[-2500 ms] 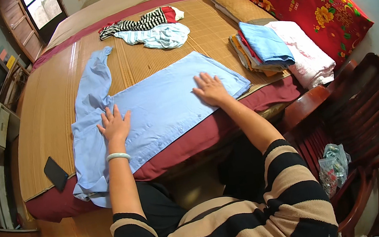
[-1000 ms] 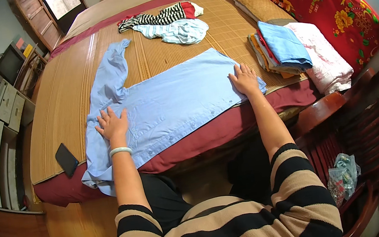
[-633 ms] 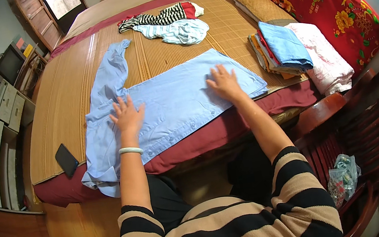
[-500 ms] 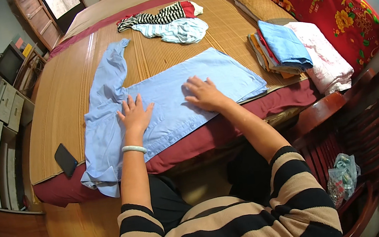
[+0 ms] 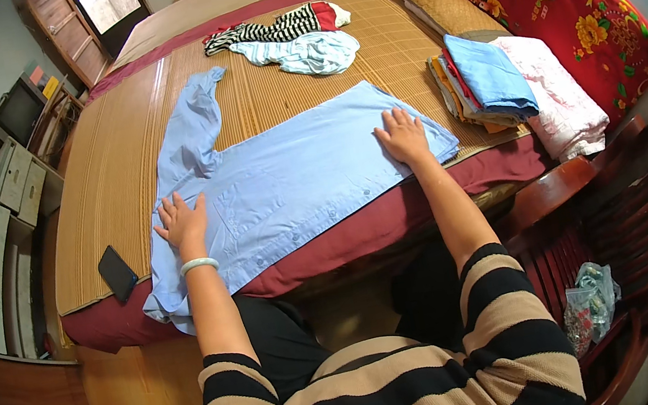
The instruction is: Folding a light blue shirt on a bed.
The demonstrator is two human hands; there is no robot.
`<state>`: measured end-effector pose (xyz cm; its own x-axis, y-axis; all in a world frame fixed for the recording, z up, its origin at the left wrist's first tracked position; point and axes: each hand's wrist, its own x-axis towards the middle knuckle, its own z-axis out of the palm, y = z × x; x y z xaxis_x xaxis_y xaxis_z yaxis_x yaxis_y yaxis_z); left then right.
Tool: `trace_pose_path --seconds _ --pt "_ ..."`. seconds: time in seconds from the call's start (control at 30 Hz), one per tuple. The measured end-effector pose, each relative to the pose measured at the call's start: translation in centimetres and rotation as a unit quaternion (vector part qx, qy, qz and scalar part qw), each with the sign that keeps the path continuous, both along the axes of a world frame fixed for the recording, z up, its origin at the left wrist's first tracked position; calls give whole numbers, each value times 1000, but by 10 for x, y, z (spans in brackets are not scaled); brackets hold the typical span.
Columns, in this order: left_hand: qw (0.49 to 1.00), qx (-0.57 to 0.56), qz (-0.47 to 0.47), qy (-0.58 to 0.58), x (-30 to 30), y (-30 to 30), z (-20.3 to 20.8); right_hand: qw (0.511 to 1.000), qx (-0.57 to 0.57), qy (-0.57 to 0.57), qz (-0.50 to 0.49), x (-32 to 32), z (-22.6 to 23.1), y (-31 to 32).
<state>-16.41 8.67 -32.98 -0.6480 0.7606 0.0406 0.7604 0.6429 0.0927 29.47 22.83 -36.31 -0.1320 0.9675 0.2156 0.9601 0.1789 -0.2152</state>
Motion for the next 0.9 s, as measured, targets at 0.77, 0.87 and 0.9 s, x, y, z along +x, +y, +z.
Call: trace_pose_path --seconds 0.77,0.87,0.9 --pt "930 -12 -366 -25 137 9 7 959 -16 8 281 -100 17 -62" --pt "941 -6 -336 -23 122 10 10 981 -14 12 194 -77 14 -41" --pt "950 0 -312 -31 116 11 9 987 -13 12 161 -66 12 -34"
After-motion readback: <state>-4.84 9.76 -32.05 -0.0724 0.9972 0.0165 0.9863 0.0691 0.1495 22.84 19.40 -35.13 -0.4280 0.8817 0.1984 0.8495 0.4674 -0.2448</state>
